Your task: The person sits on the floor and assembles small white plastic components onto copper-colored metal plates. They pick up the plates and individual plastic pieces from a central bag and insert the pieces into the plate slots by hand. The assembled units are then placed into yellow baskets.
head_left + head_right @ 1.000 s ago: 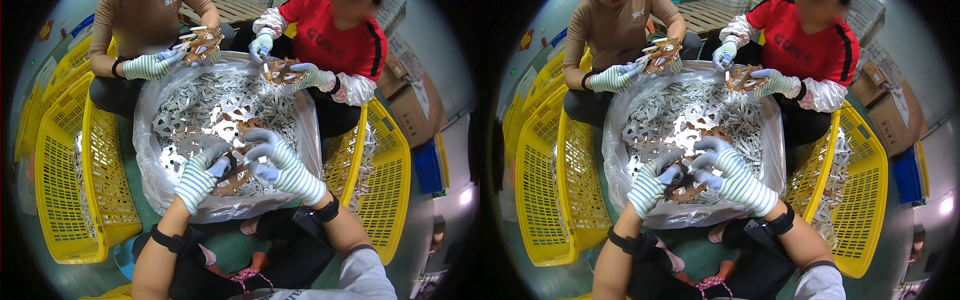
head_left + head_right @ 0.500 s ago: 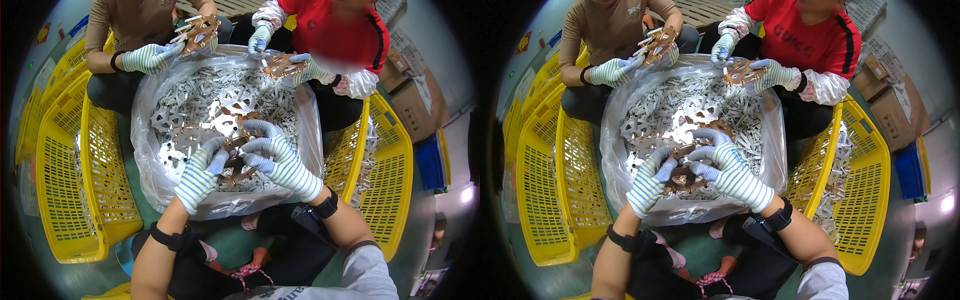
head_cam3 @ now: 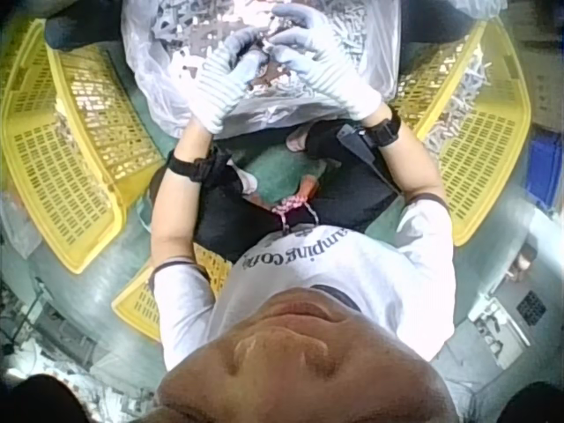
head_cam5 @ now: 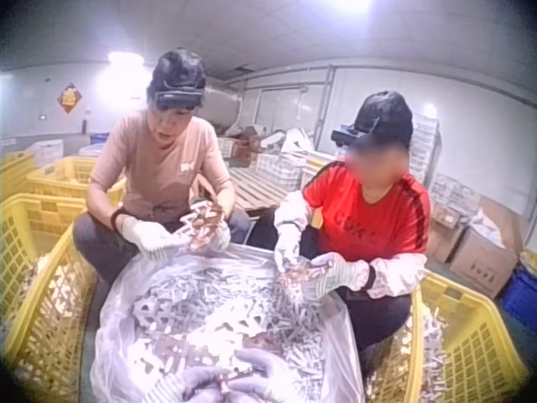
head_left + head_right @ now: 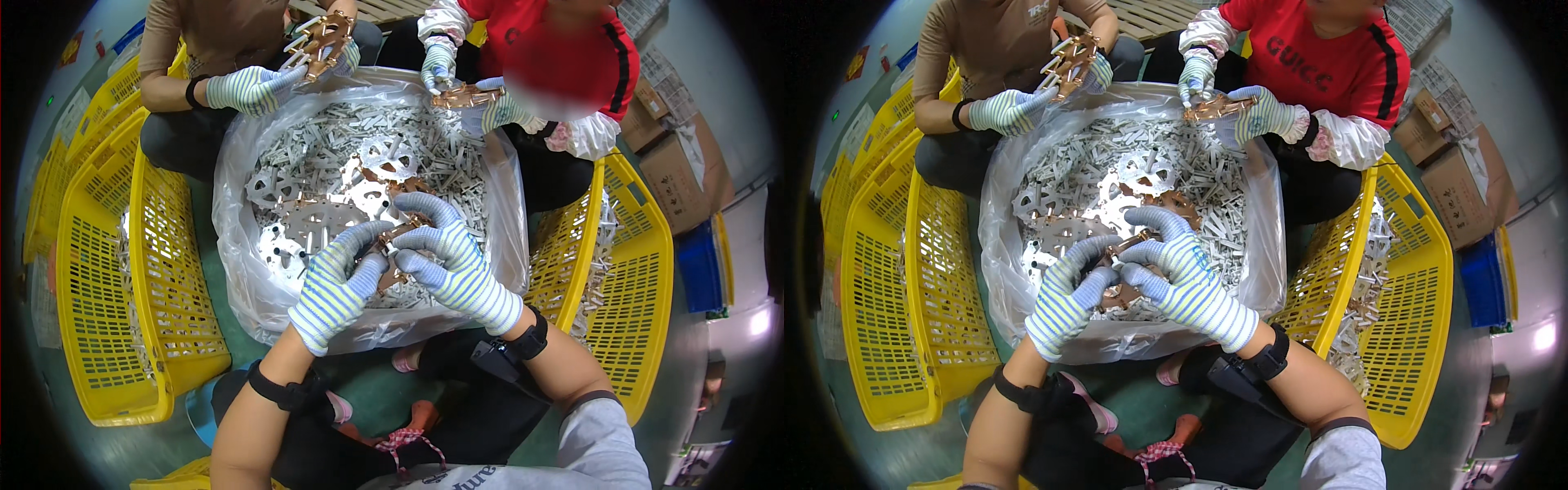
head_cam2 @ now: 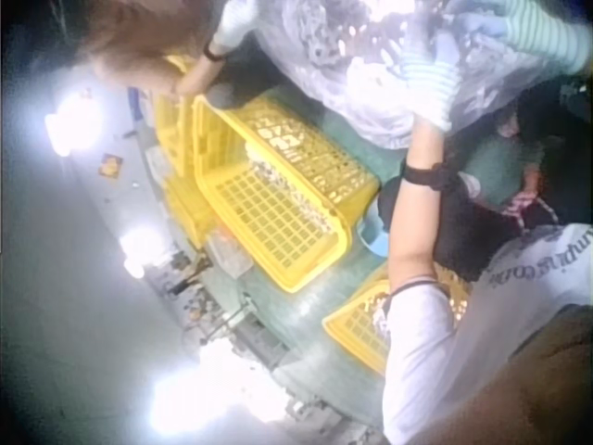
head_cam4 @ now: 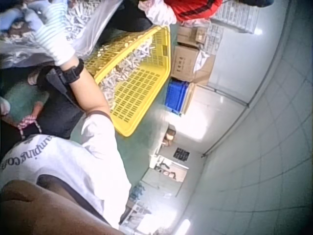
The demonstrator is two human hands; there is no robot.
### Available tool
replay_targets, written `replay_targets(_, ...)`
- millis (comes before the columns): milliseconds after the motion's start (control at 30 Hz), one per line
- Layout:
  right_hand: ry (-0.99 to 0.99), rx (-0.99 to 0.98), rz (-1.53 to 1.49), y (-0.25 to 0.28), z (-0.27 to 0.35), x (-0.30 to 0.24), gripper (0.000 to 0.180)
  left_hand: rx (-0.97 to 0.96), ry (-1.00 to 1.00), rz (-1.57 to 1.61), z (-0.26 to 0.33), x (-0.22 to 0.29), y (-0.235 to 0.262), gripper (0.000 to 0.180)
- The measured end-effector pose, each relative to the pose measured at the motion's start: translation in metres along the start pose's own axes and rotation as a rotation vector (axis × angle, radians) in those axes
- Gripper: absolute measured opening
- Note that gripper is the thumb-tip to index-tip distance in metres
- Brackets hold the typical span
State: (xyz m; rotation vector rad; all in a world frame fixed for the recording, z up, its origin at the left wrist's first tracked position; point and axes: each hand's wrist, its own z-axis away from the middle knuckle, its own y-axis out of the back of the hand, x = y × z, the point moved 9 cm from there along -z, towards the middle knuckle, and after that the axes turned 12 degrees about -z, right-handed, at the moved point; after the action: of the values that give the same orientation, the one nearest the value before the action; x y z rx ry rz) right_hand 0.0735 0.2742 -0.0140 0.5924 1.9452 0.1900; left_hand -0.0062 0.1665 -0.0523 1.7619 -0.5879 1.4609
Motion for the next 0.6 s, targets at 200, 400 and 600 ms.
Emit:
replay_targets(200, 0.025, 0.02, -0.064, -0.003, 0.002, 0.001, 0.023, 0.049, 0.073, -0.112, 0.005, 0.004, 0.006, 0.047)
replay_targets(400, 0.07, 0.017, -0.014, -0.009, 0.005, -0.004, 0.025, 0.123, 0.005, -0.028, 0.004, 0.001, 0.007, 0.042)
replay_targets(600, 0.083, 0.037, -0.028, -0.01, 0.005, -0.004, 0.025, 0.121, 0.001, -0.003, 0.006, -0.002, 0.009, 0.04)
